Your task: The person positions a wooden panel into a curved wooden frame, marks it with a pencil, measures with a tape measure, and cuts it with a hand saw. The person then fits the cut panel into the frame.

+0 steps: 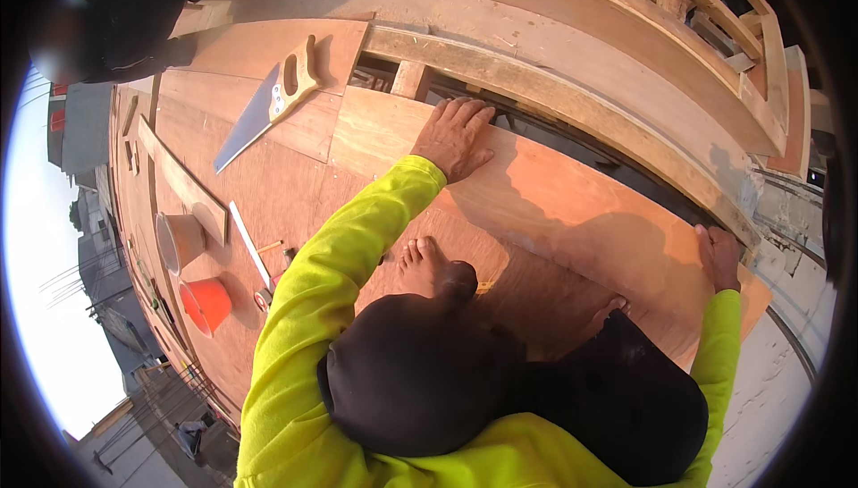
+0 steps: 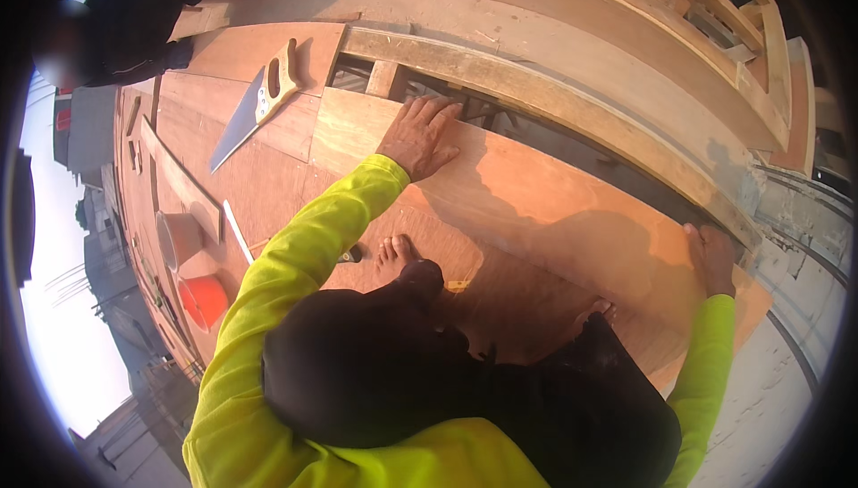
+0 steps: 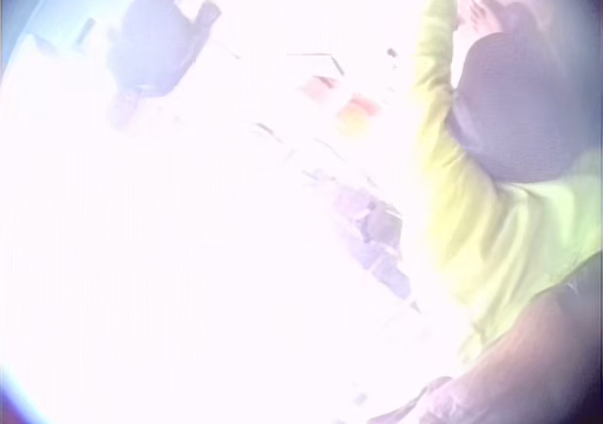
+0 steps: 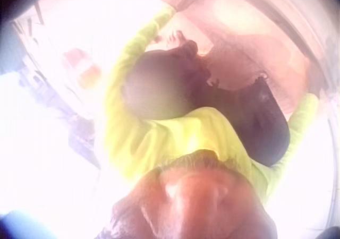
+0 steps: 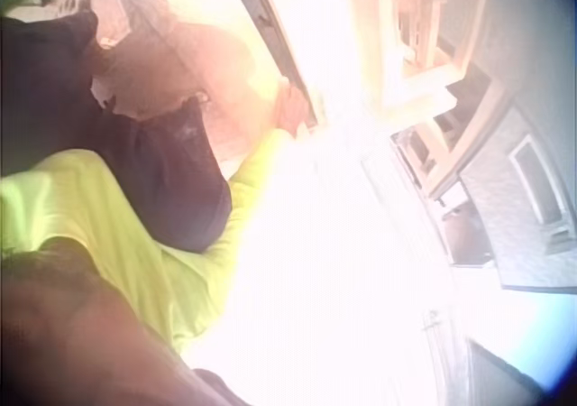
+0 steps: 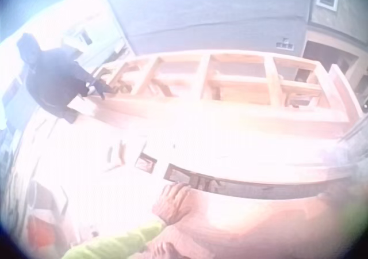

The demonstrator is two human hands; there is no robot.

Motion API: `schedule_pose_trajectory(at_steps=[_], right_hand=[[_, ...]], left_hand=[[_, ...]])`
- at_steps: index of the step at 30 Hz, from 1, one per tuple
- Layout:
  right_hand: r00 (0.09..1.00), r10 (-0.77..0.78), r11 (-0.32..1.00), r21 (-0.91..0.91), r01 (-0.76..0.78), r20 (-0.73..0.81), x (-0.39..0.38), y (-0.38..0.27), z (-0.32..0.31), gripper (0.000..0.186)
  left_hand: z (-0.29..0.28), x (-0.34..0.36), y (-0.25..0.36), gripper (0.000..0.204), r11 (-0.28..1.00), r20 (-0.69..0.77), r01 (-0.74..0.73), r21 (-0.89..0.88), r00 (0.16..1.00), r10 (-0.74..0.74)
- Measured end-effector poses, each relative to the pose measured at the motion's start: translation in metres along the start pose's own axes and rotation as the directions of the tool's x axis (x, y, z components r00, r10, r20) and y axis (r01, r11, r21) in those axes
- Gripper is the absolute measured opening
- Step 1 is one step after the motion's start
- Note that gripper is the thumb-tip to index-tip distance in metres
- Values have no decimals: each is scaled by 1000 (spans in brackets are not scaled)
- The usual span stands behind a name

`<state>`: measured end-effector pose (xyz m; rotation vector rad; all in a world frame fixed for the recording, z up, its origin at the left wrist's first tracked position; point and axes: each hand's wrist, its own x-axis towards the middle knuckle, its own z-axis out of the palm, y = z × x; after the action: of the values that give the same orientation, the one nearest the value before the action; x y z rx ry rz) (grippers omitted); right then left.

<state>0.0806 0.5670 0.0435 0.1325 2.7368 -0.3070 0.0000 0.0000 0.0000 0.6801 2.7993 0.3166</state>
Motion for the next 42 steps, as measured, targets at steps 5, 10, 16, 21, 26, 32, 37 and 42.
schedule_pose_trajectory(at_steps=[5,10,16,21,26,32,37,42], right_hand=[[999,-46,998,-52,45,-27,3,7,9,52],[996,-53,998,-25,52,-73,1,8,8,54],[984,-101,994,-54,94,-145,-5,4,0,55],[973,-145,989,-40,140,-180,-11,-1,-9,51],[974,-127,992,-36,123,-188,-14,-1,-14,52],[982,-138,987,66,147,-132,-13,7,-10,51],[989,-82,997,-20,80,-125,-11,20,-3,48],[991,-110,993,25,112,-77,-5,32,8,49]], left_hand=[[18,50,0,47,989,101,19,-146,995,-4],[22,43,2,58,963,81,113,-246,992,-96],[11,50,11,60,947,127,201,-250,977,-173],[-14,66,17,69,917,487,348,-193,846,-218],[-21,61,20,79,927,435,322,-194,875,-213],[-17,65,18,78,935,463,298,-190,868,-183],[-27,68,22,76,947,437,296,-125,873,-215],[-15,62,19,74,925,412,320,-205,885,-215]])
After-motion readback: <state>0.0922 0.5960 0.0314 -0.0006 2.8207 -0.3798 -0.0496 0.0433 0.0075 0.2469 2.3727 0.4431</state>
